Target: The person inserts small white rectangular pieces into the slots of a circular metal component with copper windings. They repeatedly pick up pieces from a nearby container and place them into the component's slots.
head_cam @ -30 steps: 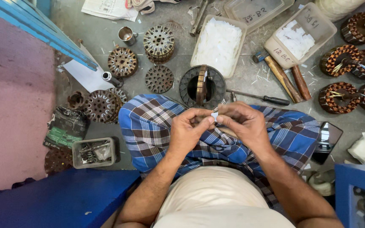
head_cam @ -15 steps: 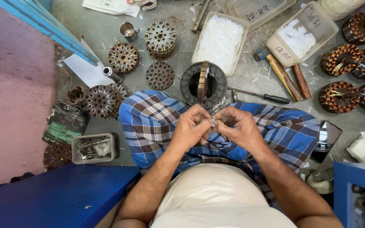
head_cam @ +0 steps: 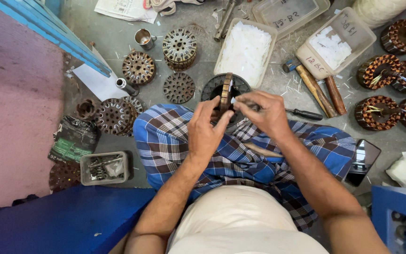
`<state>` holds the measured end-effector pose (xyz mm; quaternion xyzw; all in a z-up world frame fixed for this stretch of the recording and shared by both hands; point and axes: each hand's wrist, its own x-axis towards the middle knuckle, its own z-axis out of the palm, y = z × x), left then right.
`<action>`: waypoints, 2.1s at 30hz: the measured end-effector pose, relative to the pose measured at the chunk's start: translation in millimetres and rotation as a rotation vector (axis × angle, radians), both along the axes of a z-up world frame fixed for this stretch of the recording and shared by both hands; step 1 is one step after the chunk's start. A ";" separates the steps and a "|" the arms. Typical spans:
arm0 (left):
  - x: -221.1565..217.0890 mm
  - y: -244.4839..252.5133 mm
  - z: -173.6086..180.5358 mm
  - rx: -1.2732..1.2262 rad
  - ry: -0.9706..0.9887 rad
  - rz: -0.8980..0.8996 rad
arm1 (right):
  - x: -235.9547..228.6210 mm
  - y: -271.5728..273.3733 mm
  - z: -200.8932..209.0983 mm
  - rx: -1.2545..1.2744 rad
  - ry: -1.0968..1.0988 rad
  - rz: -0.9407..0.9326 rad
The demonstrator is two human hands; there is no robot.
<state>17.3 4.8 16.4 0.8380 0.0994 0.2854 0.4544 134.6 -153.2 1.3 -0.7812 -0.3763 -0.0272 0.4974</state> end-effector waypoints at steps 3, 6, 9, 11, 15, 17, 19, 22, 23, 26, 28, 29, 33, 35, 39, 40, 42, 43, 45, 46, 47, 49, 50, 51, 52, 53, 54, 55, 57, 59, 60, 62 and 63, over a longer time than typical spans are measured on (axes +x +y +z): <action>7.2 -0.2 0.4 0.006 0.039 0.014 | 12.2 10.5 -3.2 -0.014 0.033 0.018; 10.6 -0.4 -1.7 0.007 0.036 0.022 | 19.0 14.3 -5.9 0.020 0.017 0.083; 9.9 -0.8 -4.5 0.038 0.011 0.034 | 21.0 14.6 -7.5 -0.039 -0.064 0.095; 10.3 -0.1 -5.0 0.090 -0.019 0.038 | 23.5 13.9 -5.6 -0.033 -0.091 0.127; 11.0 -0.8 -4.0 0.044 -0.009 0.030 | 25.5 13.3 -0.1 -0.099 -0.026 0.130; 10.4 -1.2 -3.8 -0.010 0.003 0.026 | 26.5 13.5 2.1 -0.085 -0.047 0.160; 11.0 -1.2 -3.6 -0.019 0.010 0.024 | 27.9 13.6 4.3 -0.087 -0.059 0.172; 11.2 -0.3 -3.7 -0.005 -0.018 0.019 | 29.0 14.7 5.7 -0.105 -0.066 0.169; 11.0 -0.1 -3.7 0.003 -0.033 0.017 | 29.3 14.9 5.7 -0.108 -0.070 0.170; 11.1 -0.4 -3.5 -0.033 0.005 0.018 | 32.0 14.1 5.2 -0.100 -0.084 0.192; 11.1 -0.5 -3.7 -0.040 0.007 0.013 | 32.6 13.7 3.6 -0.099 -0.085 0.200; 11.3 -0.3 -3.9 -0.043 0.008 0.012 | 32.6 13.6 2.7 -0.103 -0.083 0.196; 11.1 0.7 -5.8 -0.066 0.021 -0.002 | 34.2 14.6 -1.0 -0.166 -0.016 0.173; 11.1 1.1 -7.0 -0.069 0.066 -0.010 | 34.7 14.1 -2.1 -0.154 -0.042 0.188; 11.6 1.6 -8.0 -0.092 0.055 -0.009 | 34.7 14.8 -1.4 -0.139 -0.065 0.195; 11.1 1.9 -8.0 -0.095 0.054 -0.011 | 34.2 15.7 -1.0 -0.154 -0.012 0.171; 11.0 2.8 -7.8 -0.084 0.046 -0.011 | 33.0 18.4 -0.7 -0.185 0.095 0.122; 10.9 3.3 -7.6 -0.071 0.039 -0.010 | 32.3 19.5 -0.8 -0.184 0.169 0.096; 10.8 3.1 -6.9 -0.072 0.041 -0.017 | 31.7 20.6 -1.1 -0.185 0.318 0.038; 10.9 3.5 -6.3 -0.084 0.048 -0.022 | 32.5 21.7 -1.3 -0.190 0.318 0.033; 11.1 3.8 -5.6 -0.096 0.055 -0.027 | 33.3 22.6 -1.8 -0.196 0.319 0.027; 11.1 3.8 -4.6 -0.097 0.041 -0.029 | 33.8 21.6 -4.1 -0.176 0.352 0.051; 11.1 3.9 -4.4 -0.098 0.034 -0.031 | 34.2 20.2 -5.9 -0.151 0.384 0.080; 11.2 4.2 -4.6 -0.129 0.062 -0.032 | 34.6 18.4 -8.1 -0.126 0.415 0.109; 11.4 4.9 -5.0 -0.161 0.090 -0.033 | 33.9 16.2 -10.8 -0.054 0.437 0.128; 11.9 5.8 -5.8 -0.192 0.118 -0.035 | 31.6 13.2 -14.2 0.018 0.459 0.147; 12.3 7.4 -7.1 -0.172 0.077 -0.042 | 29.8 10.6 -17.8 0.090 0.481 0.167; 12.8 9.9 -9.0 -0.153 0.035 -0.050 | 29.4 8.5 -21.4 0.101 0.525 0.138; 13.7 14.0 -14.5 -0.168 -0.010 -0.079 | 27.9 5.1 -29.4 0.121 0.616 0.074; 15.4 17.2 -20.7 -0.234 -0.021 -0.123 | 28.0 7.1 -36.6 0.116 0.610 0.083; 16.0 18.3 -23.5 -0.247 -0.024 -0.132 | 28.8 8.7 -38.8 0.115 0.607 0.086; 16.8 21.0 -27.7 -0.272 -0.031 -0.148 | 29.4 13.7 -40.8 0.108 0.632 0.076; 17.2 22.9 -29.3 -0.261 -0.017 -0.160 | 30.2 15.2 -40.1 0.105 0.644 0.073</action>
